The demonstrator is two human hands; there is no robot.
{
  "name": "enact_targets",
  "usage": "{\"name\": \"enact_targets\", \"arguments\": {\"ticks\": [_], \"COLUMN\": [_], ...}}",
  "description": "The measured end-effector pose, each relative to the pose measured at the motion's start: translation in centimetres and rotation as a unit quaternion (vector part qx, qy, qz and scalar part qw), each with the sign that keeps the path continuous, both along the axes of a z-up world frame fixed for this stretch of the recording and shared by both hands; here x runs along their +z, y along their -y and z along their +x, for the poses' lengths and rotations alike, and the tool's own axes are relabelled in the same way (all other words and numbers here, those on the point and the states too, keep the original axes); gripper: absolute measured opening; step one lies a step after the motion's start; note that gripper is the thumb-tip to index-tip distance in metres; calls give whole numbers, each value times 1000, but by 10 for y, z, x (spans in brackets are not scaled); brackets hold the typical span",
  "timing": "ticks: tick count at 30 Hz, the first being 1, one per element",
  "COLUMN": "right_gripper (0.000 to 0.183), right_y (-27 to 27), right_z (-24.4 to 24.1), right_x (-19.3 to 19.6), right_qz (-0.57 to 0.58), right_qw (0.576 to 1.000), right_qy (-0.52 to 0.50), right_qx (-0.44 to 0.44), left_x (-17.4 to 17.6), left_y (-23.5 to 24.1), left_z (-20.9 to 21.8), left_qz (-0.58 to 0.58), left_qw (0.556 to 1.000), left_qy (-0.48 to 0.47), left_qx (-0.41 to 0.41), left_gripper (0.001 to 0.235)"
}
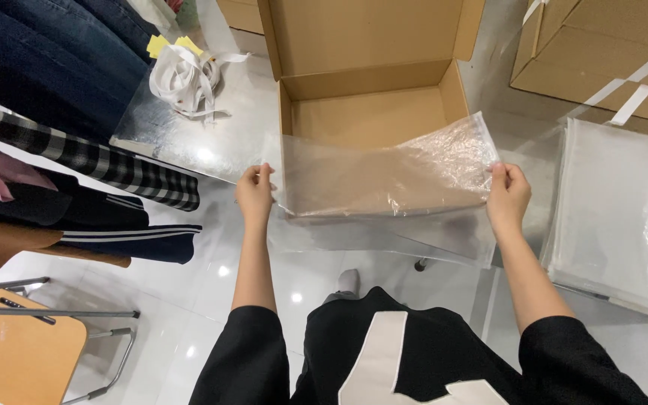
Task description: The person opens a cardboard box and removes a brown garment wrapped in a plastic bag. They unfold the garment, place it on a hanger, and hang it on a clothing rack. The person then closes the box and ties it with a white ribbon.
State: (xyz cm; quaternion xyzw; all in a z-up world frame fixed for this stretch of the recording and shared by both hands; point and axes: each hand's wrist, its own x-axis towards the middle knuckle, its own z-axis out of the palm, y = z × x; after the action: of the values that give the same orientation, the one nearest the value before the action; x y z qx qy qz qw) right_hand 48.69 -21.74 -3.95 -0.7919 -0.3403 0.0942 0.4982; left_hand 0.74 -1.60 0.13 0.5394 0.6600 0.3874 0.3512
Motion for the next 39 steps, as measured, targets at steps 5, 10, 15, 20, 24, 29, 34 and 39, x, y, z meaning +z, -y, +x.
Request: {"name": "enact_targets", "arguments": {"ticks": [5, 10, 15, 20, 24, 29, 34, 39], "right_gripper": [22, 24, 21, 29, 28, 9, 10, 10], "right_y": [12, 6, -3, -39, -83, -107, -108, -129], "right_z": [-24, -6, 14, 23, 53, 56, 44, 21], "right_x": [63, 62, 12, 19, -10, 27, 65, 61], "right_qz": [95, 38, -99, -122, -47, 7, 129, 97], "right_qw": [993, 996, 994, 992, 998, 997, 985, 988], "right_qy": [-73, -74, -42, -27, -4, 20, 45, 67], "right_qx": [-17, 32, 35, 19, 49, 73, 105, 103], "left_x": [62, 35, -3, 19, 3, 12, 40, 0], "left_y": [49, 67, 49, 13, -15, -21, -1, -12], "left_z": [-15, -37, -42, -18, -13, -19, -27, -42], "left_qz": [55, -36, -142, -130, -110, 11, 157, 123], "left_qw": [992, 991, 984, 986, 988, 995, 985, 987], "left_qy": [106, 129, 104, 103, 106, 85, 39, -105], "left_qx": [33, 17, 5, 24, 13, 48, 60, 16], "left_gripper": [21, 26, 54, 57, 35, 12, 8, 8]}}
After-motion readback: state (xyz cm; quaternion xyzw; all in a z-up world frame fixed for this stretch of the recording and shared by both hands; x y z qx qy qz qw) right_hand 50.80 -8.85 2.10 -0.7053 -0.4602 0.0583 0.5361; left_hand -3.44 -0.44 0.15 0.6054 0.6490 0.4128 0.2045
